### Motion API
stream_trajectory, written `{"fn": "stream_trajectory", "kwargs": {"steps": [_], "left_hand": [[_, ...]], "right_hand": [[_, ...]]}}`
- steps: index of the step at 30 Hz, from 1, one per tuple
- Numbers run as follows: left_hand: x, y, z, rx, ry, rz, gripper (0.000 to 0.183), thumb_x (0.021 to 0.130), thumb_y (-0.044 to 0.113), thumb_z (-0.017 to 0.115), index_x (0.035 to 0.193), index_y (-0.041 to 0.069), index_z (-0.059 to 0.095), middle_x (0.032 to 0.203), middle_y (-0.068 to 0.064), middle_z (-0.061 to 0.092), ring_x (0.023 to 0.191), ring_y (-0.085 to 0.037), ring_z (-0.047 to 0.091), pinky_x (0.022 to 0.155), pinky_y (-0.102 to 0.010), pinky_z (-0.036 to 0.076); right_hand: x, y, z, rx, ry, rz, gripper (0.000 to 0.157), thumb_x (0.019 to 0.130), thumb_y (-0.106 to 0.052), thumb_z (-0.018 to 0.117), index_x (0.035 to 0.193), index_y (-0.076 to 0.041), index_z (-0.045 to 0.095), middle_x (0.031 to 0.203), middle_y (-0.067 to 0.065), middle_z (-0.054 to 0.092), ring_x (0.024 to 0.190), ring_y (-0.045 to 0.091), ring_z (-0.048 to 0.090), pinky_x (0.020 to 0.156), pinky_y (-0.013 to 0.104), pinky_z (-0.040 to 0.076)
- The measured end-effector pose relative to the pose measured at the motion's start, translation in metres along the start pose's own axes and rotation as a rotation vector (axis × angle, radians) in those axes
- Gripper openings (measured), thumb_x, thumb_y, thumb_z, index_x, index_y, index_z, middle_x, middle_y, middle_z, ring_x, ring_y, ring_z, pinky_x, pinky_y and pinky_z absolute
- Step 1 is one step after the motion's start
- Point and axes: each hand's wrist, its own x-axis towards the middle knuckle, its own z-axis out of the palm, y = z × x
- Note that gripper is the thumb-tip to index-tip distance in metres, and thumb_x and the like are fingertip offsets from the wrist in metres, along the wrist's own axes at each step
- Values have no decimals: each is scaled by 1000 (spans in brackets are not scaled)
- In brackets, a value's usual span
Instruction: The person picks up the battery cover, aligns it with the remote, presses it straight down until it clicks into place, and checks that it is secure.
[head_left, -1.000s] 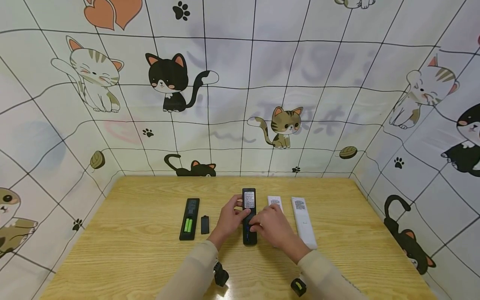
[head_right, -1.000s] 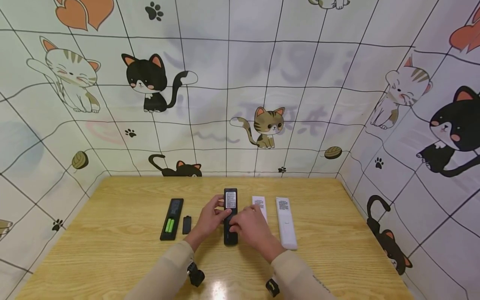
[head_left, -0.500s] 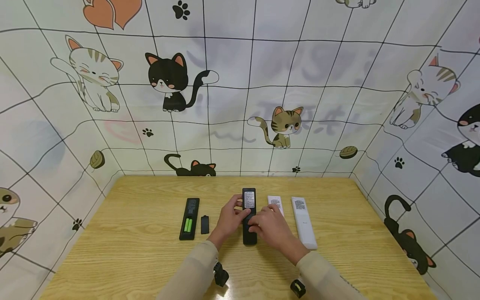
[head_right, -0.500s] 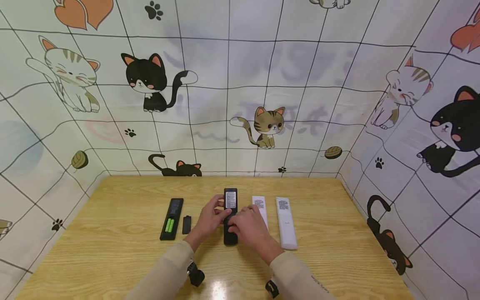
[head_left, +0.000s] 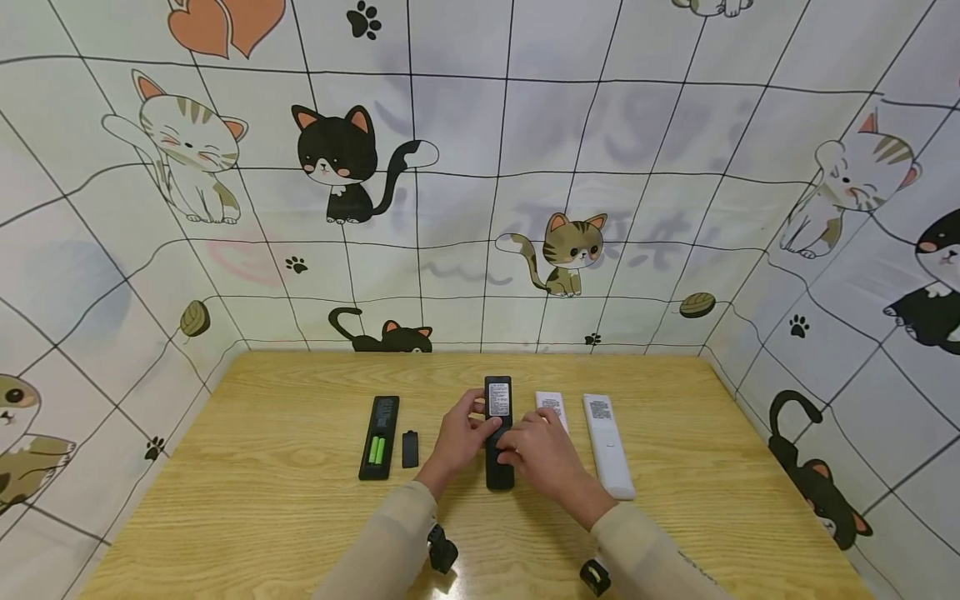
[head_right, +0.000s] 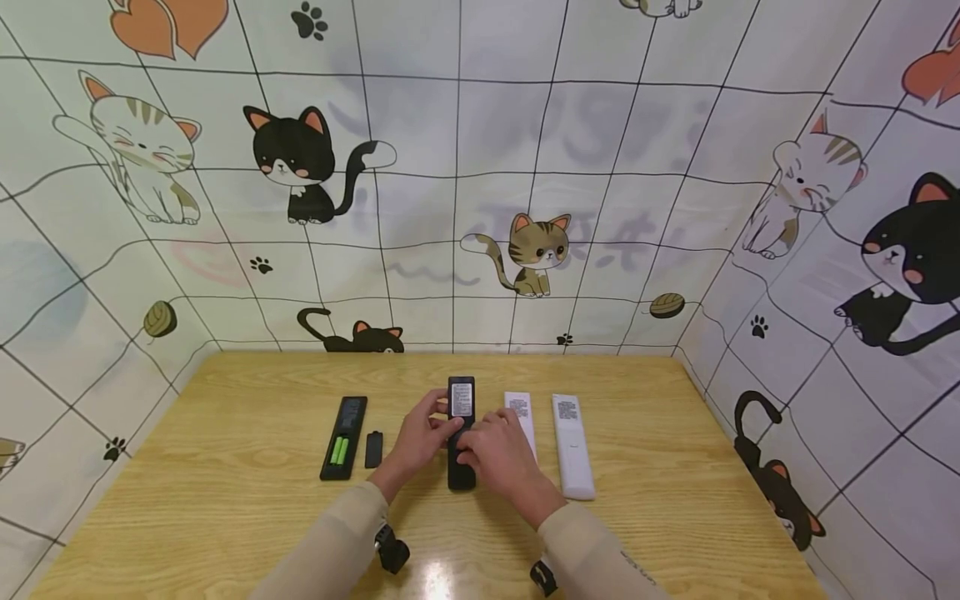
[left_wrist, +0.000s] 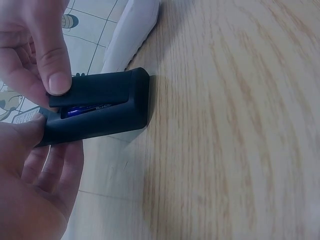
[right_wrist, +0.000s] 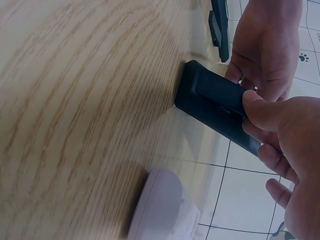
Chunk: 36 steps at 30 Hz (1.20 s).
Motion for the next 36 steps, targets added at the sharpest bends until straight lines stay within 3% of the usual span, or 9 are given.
{"fn": "stream_trajectory", "kwargs": {"steps": [10,26,32,36], "left_hand": [[-1,0,1,7,-2,13,45,96,15,62,138,17,48,113,-15,61,87,-19,67,69,-32,58],[-1,0,0,0,0,18,45,95,14,62,138,15,48,111,-15,62,85,-18,67,67,-32,57],[-1,0,0,-2,-7,19,45,96,14,62,138,15,47,111,-15,62,85,-18,67,67,-33,57],[-1,1,0,-4,-8,8,45,96,14,62,139,16,47,112,-14,61,87,-19,68,68,-33,57]], "right_hand": [[0,-2,0,-4,39,11,12,76,-34,81,83,-28,73,81,-14,71,79,11,56,91,40,41],[1,-4,2,-1,19,54,19,75,-34,82,81,-24,67,75,-13,68,77,10,53,90,39,41],[0,0,2,16,20,46,22,76,-36,81,87,-24,66,76,-14,67,79,10,56,91,39,42],[-2,5,-4,51,-2,98,25,80,-40,77,95,-24,66,85,-11,67,89,14,62,93,42,42]]}}
